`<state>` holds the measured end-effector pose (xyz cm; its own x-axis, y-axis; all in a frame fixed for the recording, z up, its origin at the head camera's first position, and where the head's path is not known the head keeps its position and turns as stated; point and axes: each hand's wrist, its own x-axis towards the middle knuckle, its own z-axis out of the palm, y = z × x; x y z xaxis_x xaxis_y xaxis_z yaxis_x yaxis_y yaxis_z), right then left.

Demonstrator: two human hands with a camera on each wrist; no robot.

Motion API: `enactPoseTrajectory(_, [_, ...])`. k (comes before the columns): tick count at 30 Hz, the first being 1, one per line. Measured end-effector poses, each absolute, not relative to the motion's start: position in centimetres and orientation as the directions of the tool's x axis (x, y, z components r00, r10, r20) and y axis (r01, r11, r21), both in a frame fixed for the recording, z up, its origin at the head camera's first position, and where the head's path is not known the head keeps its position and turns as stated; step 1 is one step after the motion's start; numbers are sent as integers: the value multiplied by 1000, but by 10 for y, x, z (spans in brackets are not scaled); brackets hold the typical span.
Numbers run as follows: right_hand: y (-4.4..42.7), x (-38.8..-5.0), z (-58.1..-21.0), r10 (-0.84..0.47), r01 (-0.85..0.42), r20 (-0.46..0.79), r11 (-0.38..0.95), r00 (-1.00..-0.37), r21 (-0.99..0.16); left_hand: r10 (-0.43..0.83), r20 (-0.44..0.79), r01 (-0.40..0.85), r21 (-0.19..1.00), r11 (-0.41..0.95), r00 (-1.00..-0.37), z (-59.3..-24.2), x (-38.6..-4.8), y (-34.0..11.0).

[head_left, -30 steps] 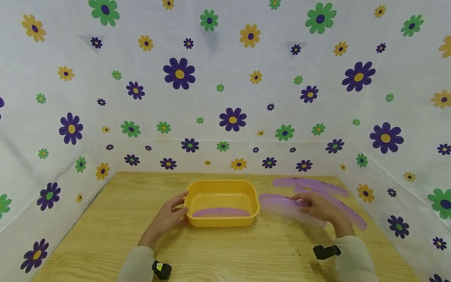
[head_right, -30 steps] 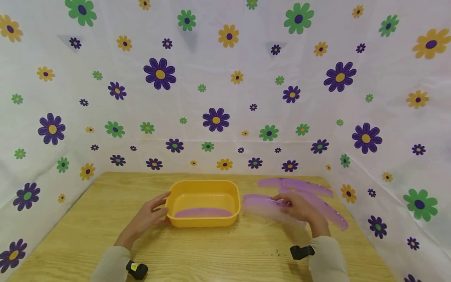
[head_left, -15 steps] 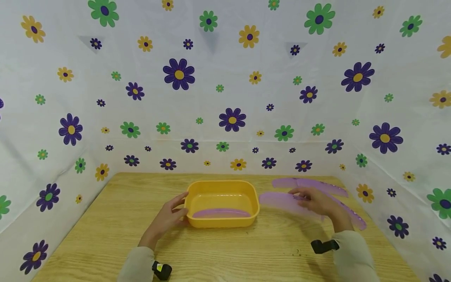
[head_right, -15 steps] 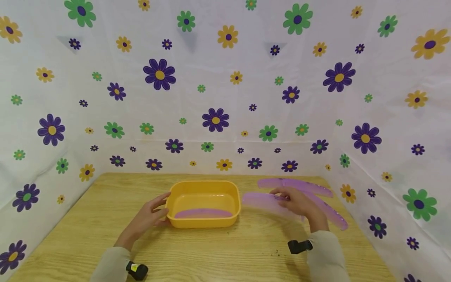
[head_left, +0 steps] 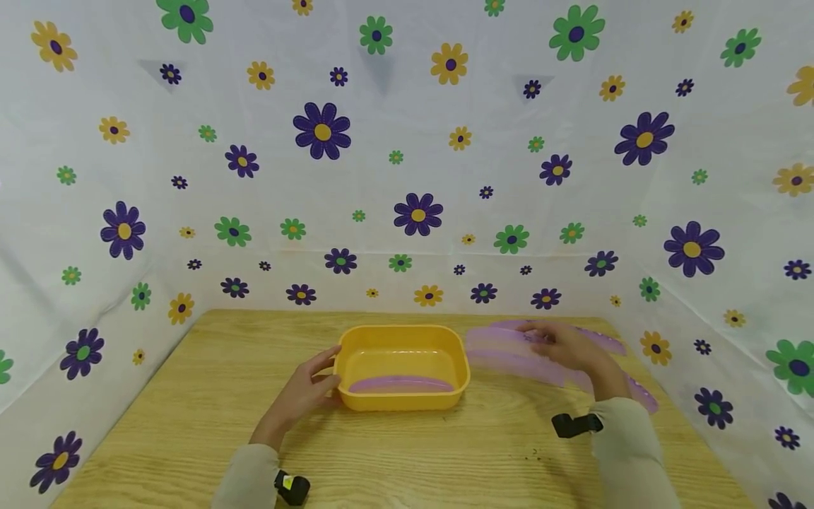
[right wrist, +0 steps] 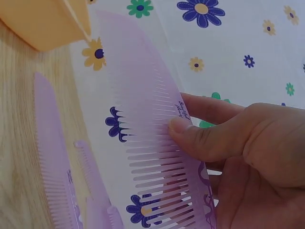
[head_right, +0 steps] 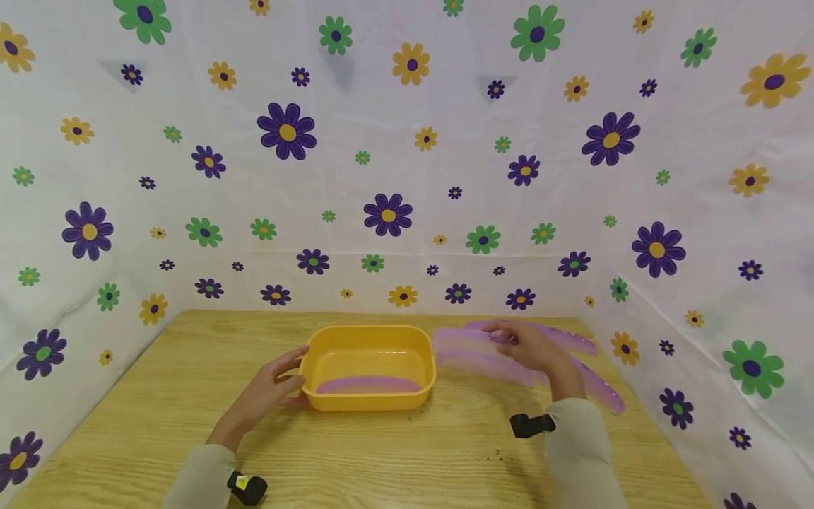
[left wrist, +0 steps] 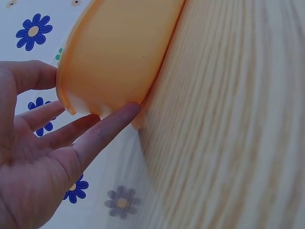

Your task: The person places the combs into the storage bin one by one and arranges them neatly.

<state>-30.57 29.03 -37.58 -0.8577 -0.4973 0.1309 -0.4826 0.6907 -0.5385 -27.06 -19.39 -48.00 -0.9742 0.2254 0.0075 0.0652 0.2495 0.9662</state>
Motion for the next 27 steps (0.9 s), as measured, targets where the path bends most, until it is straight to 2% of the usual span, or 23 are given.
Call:
enactPoseTrajectory(5, [280,-311,-371,-514,-509,146,692,-845,-511,228,9,66,968,243,-974,-480,-271,-194])
enactPoseTrajectory(12, [263,-320,-371,-523,-493,90,712,-847,-500,224,5,61,968,244,-974,-478,-269,-193])
enactPoseTrajectory(19, [247,-329,-372,-553,-515,86,692,-828,-506,214,-2,53,967,248,-977,-476,-268,-192])
enactPoseTrajectory(27, [229,-338,-371,-506,-441,10,741,-862,-506,189,-13,41,960,277,-982,-478,-268,-191])
